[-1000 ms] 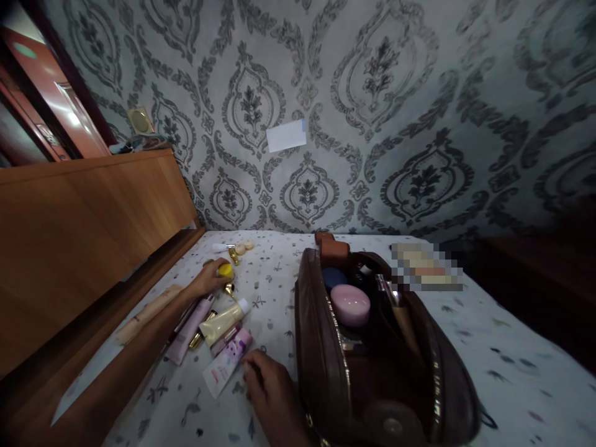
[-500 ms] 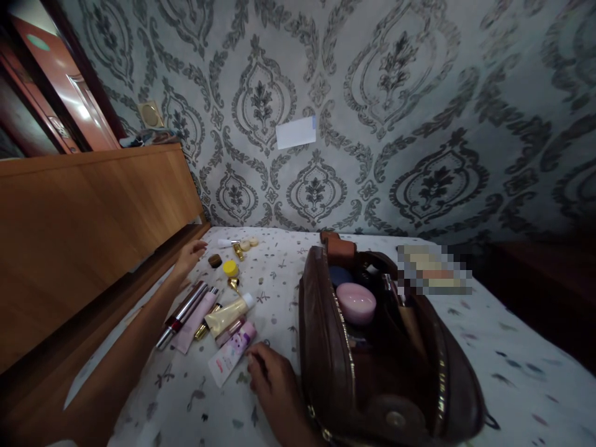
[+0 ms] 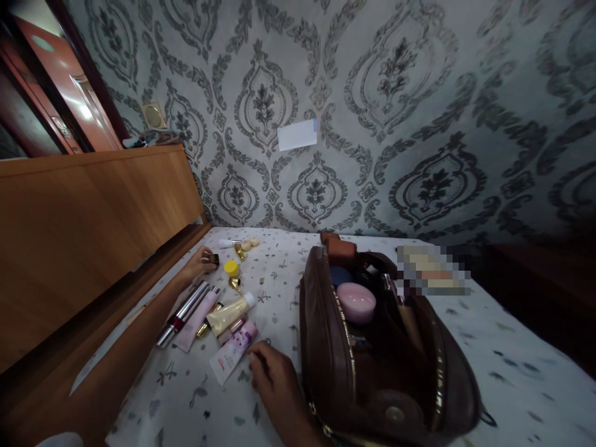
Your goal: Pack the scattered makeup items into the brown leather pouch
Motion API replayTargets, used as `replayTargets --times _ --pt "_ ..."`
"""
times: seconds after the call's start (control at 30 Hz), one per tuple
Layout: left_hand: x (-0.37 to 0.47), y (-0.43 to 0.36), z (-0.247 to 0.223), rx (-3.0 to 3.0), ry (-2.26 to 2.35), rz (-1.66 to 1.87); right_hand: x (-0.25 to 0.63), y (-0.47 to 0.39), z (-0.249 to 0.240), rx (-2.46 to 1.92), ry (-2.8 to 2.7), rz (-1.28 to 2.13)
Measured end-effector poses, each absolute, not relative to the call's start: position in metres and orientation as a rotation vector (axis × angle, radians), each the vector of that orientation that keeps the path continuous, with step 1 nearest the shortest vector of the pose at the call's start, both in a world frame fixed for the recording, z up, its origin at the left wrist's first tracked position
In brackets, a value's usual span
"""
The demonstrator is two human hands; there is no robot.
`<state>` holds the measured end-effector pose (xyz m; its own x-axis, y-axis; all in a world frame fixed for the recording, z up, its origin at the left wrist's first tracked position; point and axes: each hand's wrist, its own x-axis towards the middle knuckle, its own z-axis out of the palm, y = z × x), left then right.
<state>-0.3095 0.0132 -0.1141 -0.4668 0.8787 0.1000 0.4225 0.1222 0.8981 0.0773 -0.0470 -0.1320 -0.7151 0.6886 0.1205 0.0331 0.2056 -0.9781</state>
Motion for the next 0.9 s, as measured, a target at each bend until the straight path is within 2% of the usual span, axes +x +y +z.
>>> replayTargets --times 0.33,0.67,0.9 --pt "-0.289 -0.026 -0.099 1.100 1.393 1.524 0.077 -0.045 -0.132 -0.658 -1.953 1.536" --pt "-0.284 -0.046 -0.077 1.072 1.384 1.729 0.078 -0.045 -0.129 -0.689 -1.954 1.536" --pt "-0.234 -0.066 -0.080 1.212 1.443 1.599 0.078 -0.047 -0.125 -0.688 -1.952 1.488"
